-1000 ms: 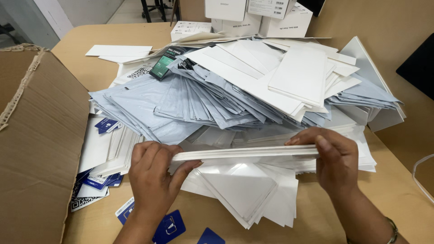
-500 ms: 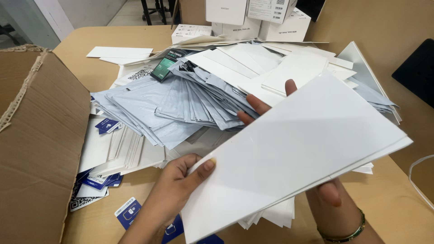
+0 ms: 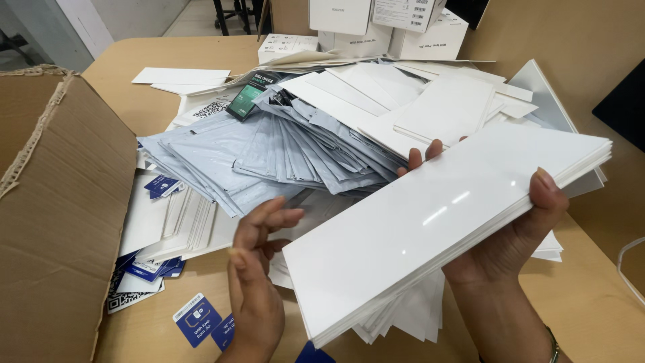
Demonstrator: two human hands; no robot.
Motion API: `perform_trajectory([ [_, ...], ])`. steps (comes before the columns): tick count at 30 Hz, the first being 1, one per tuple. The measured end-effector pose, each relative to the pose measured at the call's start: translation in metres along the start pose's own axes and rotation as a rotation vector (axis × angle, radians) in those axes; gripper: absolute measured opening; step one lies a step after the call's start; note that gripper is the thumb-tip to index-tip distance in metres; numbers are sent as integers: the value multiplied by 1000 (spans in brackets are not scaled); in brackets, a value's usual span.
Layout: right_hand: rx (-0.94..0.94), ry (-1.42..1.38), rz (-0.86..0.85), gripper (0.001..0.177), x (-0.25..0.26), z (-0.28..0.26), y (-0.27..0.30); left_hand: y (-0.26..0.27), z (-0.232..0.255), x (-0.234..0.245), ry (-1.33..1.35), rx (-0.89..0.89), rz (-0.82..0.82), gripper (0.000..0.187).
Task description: The person sorts through a large pile of white papers on a desk, gathers a small stack, and places it into a cardboard box.
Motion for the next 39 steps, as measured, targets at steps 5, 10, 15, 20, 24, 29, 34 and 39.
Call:
perform_trajectory([
  [5,-80,-32,-10,100,-2,15,7,13,11,10,154,-258,204,92],
  [10,-103,-53,24,103,0,20,11,12,9,-7,160,-182,67,96],
  [15,-2,82,100,110,11,0,12,15,18,-42,206,-97,-287,106],
  [20,25,105,133,114,13,-6,12,23,10,-30,231,-237,-95,103],
  [24,-53,25,81,114,-1,16,22,29,-1,-8,167,-252,129,97],
  [29,-124,-10,227,107,8,32,26,24,-17,10,388,-112,293,84],
  [34,-36,61,189,107,8,21,22,12,-15,-2,363,-33,163,78],
  [39,25,132,158,111,18,-4,16,5,22,-48,167,-17,-454,76],
])
Point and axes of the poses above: each hand's wrist, its own y-axis away from the middle knuckle, its own x-axis out of the back of the hand, z = x × y, the point moved 10 cm from there along -y, towards the middle knuckle, and after that the axes turned 8 degrees about -x, right-handed, at the moved point
